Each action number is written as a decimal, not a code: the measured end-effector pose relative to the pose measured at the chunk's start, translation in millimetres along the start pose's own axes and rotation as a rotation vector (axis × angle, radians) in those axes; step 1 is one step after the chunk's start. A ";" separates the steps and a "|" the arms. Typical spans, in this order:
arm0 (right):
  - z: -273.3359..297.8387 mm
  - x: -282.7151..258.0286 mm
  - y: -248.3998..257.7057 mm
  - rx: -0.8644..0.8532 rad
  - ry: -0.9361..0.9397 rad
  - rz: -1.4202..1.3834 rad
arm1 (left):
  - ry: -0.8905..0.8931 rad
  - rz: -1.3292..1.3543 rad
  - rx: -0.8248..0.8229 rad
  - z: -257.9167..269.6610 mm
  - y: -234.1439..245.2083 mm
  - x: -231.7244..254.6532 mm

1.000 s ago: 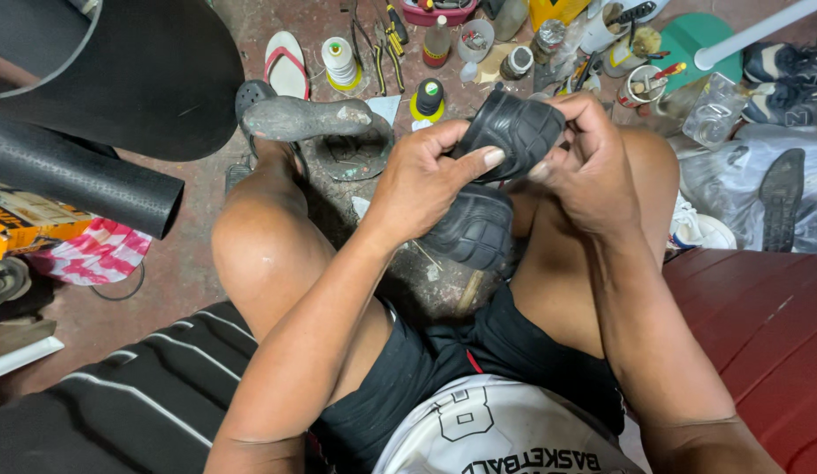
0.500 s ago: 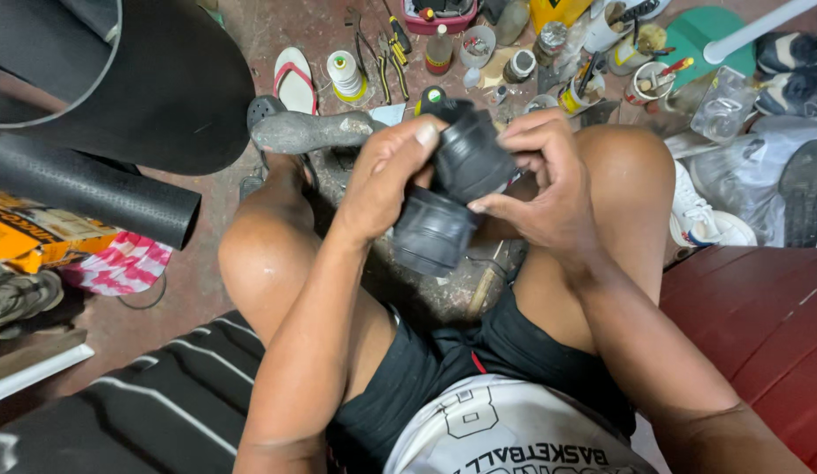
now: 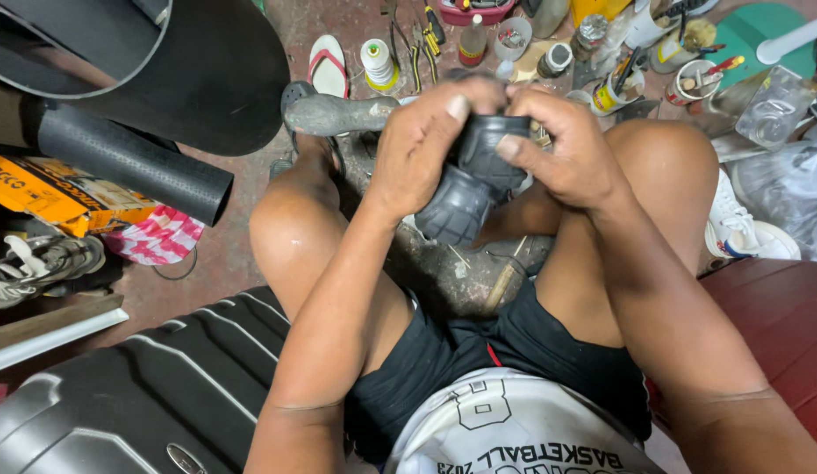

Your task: The person is repairing a black shoe by hand. They inspect the sole and heel, then use a small tool to scrape and clean the sole surface. They also use a cloth to wipe the shoe's interior and exterior.

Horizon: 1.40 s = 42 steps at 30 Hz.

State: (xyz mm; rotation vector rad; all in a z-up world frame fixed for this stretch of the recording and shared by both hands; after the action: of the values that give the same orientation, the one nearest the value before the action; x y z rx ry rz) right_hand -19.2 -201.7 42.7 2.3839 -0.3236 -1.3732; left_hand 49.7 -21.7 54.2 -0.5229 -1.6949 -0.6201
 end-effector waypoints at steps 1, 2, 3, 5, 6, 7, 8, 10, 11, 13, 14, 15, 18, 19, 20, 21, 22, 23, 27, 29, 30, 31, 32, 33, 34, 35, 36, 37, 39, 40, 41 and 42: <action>6.5 4.2 -1.5 0.047 -0.007 -0.037 | 0.008 0.023 0.023 2.1 2.1 -0.5; 12.0 7.8 -0.4 0.143 -0.005 -0.143 | 0.017 0.046 0.045 4.4 4.3 -1.9; 17.0 10.8 2.5 0.244 0.000 -0.245 | 0.021 0.068 0.063 5.0 6.2 -4.1; 24.2 12.5 10.5 0.372 0.024 -0.312 | 0.024 0.111 0.097 3.9 9.5 -10.4; 26.3 11.1 14.4 0.398 0.043 -0.277 | 0.032 0.112 0.162 2.5 12.6 -15.0; 28.3 9.4 16.4 0.416 0.054 -0.264 | 0.040 0.115 0.226 1.6 14.9 -20.2; 30.2 7.6 18.4 0.434 0.064 -0.250 | 0.048 0.118 0.290 1.0 17.7 -25.6; 35.1 6.4 15.1 0.453 0.060 -0.266 | 0.052 0.119 0.320 2.3 26.3 -34.1; 34.7 6.3 11.9 0.449 0.079 -0.278 | 0.048 0.122 0.333 0.5 29.9 -37.2; 31.8 4.1 1.9 0.439 0.116 -0.307 | 0.023 0.137 0.358 1.0 30.0 -39.8; 34.4 4.7 -2.0 0.444 0.103 -0.320 | 0.012 0.144 0.372 1.5 28.1 -39.9; 35.7 3.1 -8.3 0.447 0.089 -0.339 | 0.007 0.161 0.378 1.8 26.7 -40.0; 33.3 -2.5 -14.0 0.429 0.102 -0.281 | -0.017 0.186 0.391 1.8 24.4 -37.5; 33.6 -5.2 -15.9 0.420 0.110 -0.246 | -0.026 0.178 0.386 1.4 23.1 -36.8; 33.1 -6.3 -17.8 0.405 0.106 -0.231 | -0.035 0.170 0.381 2.5 22.0 -36.1; 30.9 -6.4 -17.6 0.394 0.106 -0.209 | -0.033 0.171 0.388 3.0 22.0 -35.8; 29.3 -6.7 -17.5 0.383 0.105 -0.188 | -0.032 0.173 0.395 4.0 21.8 -35.5; 28.0 -7.3 -16.8 0.383 0.116 -0.184 | -0.033 0.175 0.404 3.4 21.3 -35.3; 27.6 -7.2 -16.4 0.388 0.136 -0.193 | -0.019 0.216 0.429 4.0 21.1 -37.9; 29.2 -5.3 -16.9 0.394 0.121 -0.212 | -0.004 0.204 0.434 5.5 20.4 -39.2; 30.6 -4.2 -16.7 0.396 0.104 -0.225 | -0.011 0.190 0.431 5.9 19.4 -39.0; 30.5 -2.9 -16.9 0.396 0.092 -0.241 | -0.021 0.173 0.432 5.9 19.3 -38.1; 30.8 -3.7 -15.8 0.403 0.110 -0.231 | -0.030 0.156 0.433 5.8 18.8 -37.1; 30.3 -4.2 -15.3 0.407 0.130 -0.227 | -0.036 0.175 0.429 5.4 18.3 -36.8; 29.9 -4.8 -15.0 0.411 0.150 -0.222 | -0.043 0.195 0.426 4.1 16.5 -36.5; 30.9 -4.1 -15.1 0.416 0.136 -0.250 | -0.049 0.215 0.420 3.5 15.0 -35.8; 32.5 -3.6 -14.6 0.420 0.121 -0.278 | -0.048 0.222 0.420 3.7 14.3 -34.9; 34.9 -2.7 -14.1 0.428 0.103 -0.303 | -0.045 0.231 0.417 3.8 12.5 -34.1; 37.0 -1.0 -13.5 0.425 0.095 -0.326 | -0.042 0.229 0.413 4.5 12.3 -32.0; 37.3 -0.2 -13.8 0.423 0.091 -0.334 | -0.042 0.218 0.413 5.2 12.3 -31.0; 37.7 0.1 -13.7 0.427 0.093 -0.331 | -0.043 0.207 0.411 5.3 11.8 -30.2; 38.1 0.2 -13.4 0.431 0.095 -0.328 | -0.045 0.204 0.410 5.3 11.5 -29.7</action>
State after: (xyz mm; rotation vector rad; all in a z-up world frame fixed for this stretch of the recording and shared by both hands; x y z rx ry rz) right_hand -51.9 -197.2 19.4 2.9550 -0.2257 -1.4351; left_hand 59.3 -9.9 25.7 -0.4084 -1.7255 -0.1076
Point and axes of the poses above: each hand's wrist, its own z-axis away from the middle knuckle, its own y-axis out of the back of the hand, x = y × z, the point moved 5 cm from there along -z, towards the middle knuckle, and after that the axes turned 11 degrees about y, right-handed, at the moved point
